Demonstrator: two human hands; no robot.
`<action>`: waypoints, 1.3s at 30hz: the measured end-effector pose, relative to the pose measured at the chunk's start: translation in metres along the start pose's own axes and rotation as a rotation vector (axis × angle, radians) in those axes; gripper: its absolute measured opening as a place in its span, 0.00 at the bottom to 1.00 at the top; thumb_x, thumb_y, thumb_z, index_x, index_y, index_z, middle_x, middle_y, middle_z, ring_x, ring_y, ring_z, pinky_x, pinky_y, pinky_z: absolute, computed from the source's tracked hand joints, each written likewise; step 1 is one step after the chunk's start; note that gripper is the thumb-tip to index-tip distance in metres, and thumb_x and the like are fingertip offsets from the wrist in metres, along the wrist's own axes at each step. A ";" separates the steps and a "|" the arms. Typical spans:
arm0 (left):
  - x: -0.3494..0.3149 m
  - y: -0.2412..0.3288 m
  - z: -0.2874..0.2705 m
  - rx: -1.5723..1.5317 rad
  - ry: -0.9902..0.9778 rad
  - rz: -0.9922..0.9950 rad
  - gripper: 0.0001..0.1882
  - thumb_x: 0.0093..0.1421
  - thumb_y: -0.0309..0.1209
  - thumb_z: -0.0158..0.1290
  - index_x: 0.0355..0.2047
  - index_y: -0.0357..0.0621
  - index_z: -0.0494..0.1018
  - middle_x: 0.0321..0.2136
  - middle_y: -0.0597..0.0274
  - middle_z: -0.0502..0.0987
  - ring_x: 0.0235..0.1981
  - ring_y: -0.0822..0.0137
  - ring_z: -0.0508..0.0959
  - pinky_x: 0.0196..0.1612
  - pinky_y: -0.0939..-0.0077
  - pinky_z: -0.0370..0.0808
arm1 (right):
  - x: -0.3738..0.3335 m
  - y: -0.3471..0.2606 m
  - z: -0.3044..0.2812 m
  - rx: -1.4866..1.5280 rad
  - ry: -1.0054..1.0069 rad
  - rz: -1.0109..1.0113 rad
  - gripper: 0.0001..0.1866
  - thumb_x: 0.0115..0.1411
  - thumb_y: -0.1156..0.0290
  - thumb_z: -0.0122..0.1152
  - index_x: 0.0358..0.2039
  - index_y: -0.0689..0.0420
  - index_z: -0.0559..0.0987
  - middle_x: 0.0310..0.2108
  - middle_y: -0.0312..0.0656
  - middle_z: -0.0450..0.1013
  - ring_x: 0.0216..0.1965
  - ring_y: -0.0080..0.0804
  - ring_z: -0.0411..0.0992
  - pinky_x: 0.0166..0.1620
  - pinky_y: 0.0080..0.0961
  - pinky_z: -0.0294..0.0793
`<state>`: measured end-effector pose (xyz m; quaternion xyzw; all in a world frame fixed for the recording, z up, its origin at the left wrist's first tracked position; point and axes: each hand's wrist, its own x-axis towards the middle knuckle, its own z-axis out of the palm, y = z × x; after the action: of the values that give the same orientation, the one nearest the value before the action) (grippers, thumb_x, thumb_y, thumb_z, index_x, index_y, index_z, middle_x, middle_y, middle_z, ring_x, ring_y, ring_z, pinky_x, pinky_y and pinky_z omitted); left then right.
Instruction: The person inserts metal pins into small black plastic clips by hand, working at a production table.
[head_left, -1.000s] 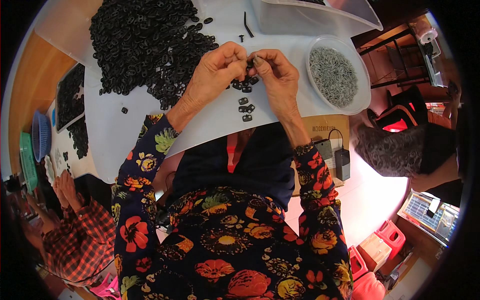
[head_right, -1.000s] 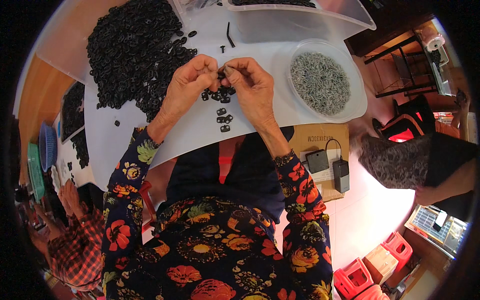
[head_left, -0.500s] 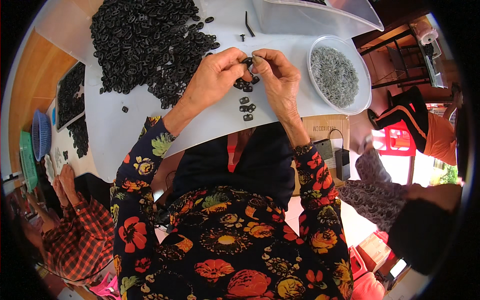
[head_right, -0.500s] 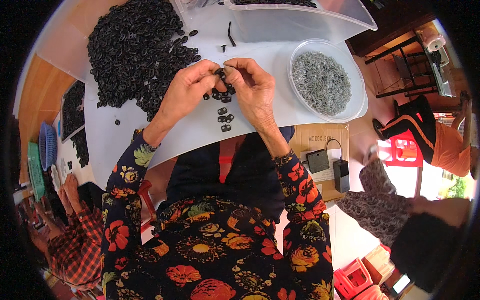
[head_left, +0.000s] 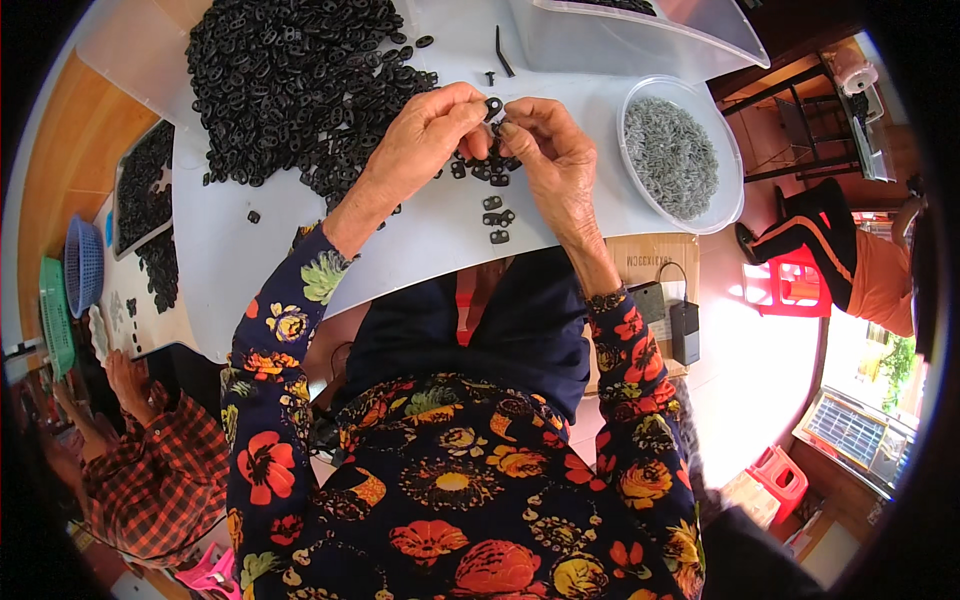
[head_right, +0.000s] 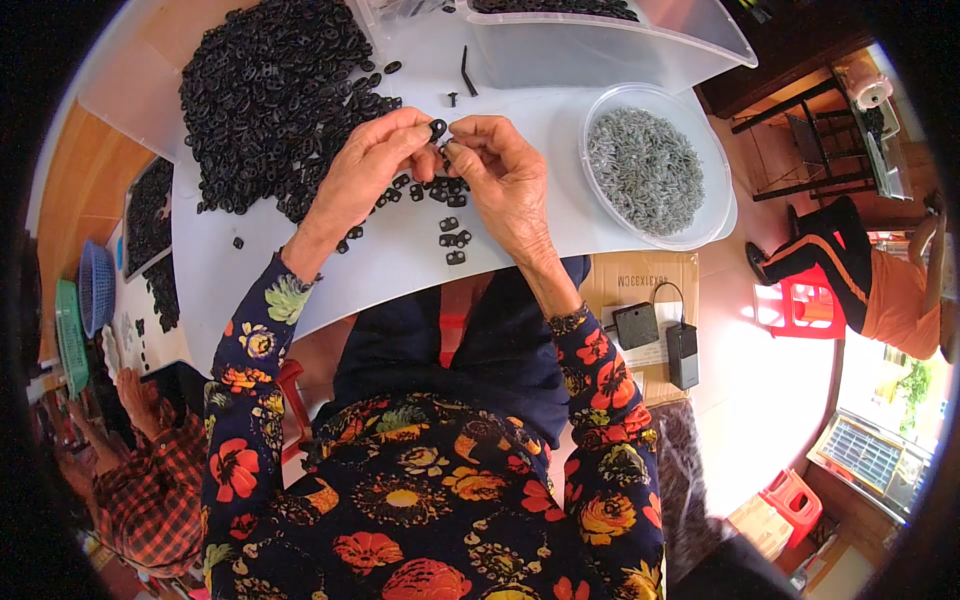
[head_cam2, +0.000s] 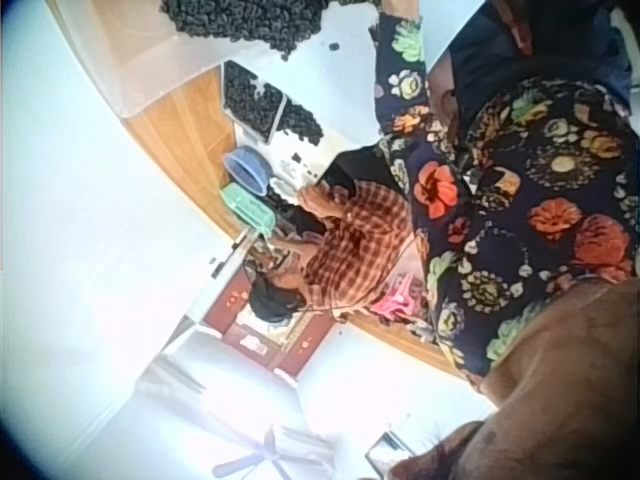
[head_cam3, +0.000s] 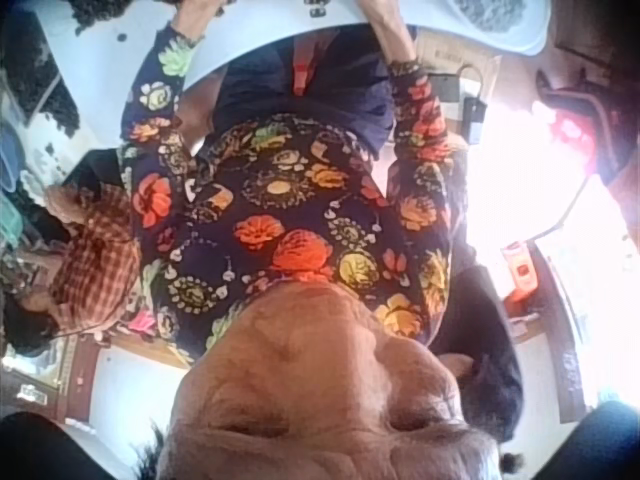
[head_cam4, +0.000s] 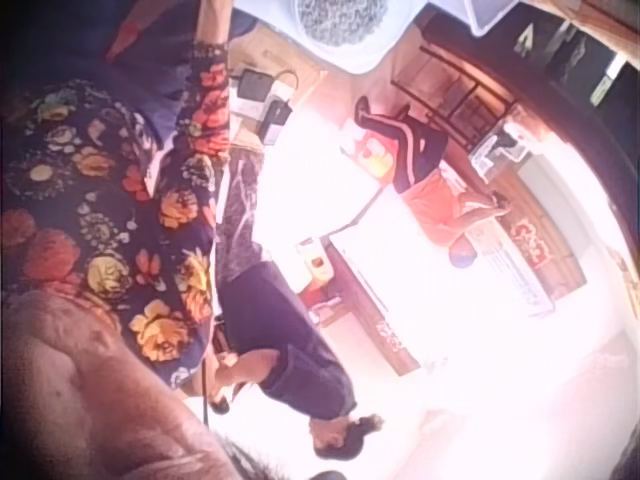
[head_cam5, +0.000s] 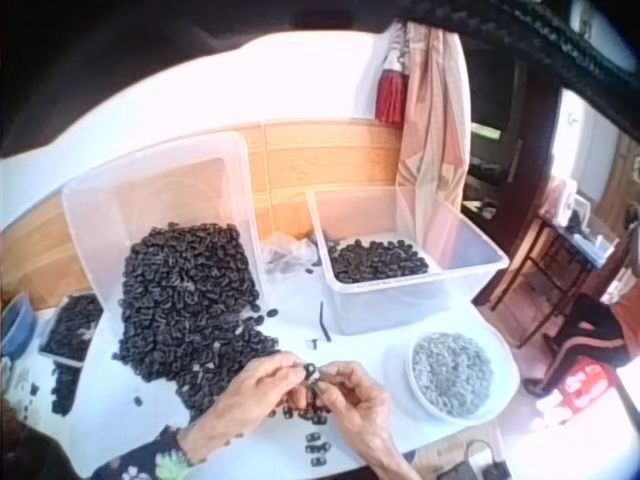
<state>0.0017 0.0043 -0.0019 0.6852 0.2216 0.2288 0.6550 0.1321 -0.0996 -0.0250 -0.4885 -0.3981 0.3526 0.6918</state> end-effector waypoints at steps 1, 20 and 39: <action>0.001 0.001 0.000 0.000 0.001 0.001 0.14 0.64 0.34 0.43 0.28 0.37 0.71 0.19 0.64 0.73 0.22 0.76 0.72 0.29 0.82 0.68 | 0.000 0.000 -0.001 -0.012 0.011 -0.009 0.09 0.59 0.82 0.55 0.41 0.64 0.73 0.32 0.36 0.73 0.31 0.19 0.71 0.39 0.17 0.73; 0.001 -0.011 0.008 0.297 0.051 0.197 0.14 0.66 0.37 0.41 0.30 0.38 0.67 0.14 0.63 0.70 0.16 0.72 0.68 0.22 0.76 0.66 | -0.001 -0.001 0.000 -0.010 0.039 0.013 0.13 0.58 0.82 0.56 0.45 0.63 0.74 0.34 0.38 0.75 0.33 0.21 0.73 0.40 0.18 0.74; -0.001 -0.011 0.010 0.258 0.062 0.134 0.19 0.66 0.42 0.43 0.28 0.37 0.69 0.12 0.66 0.65 0.14 0.76 0.66 0.19 0.79 0.65 | -0.001 0.005 0.006 -0.208 0.013 -0.110 0.16 0.51 0.80 0.66 0.40 0.63 0.74 0.23 0.32 0.72 0.25 0.15 0.68 0.31 0.15 0.69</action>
<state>0.0066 -0.0039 -0.0128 0.7696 0.2230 0.2626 0.5377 0.1256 -0.0968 -0.0290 -0.5376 -0.4542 0.2677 0.6581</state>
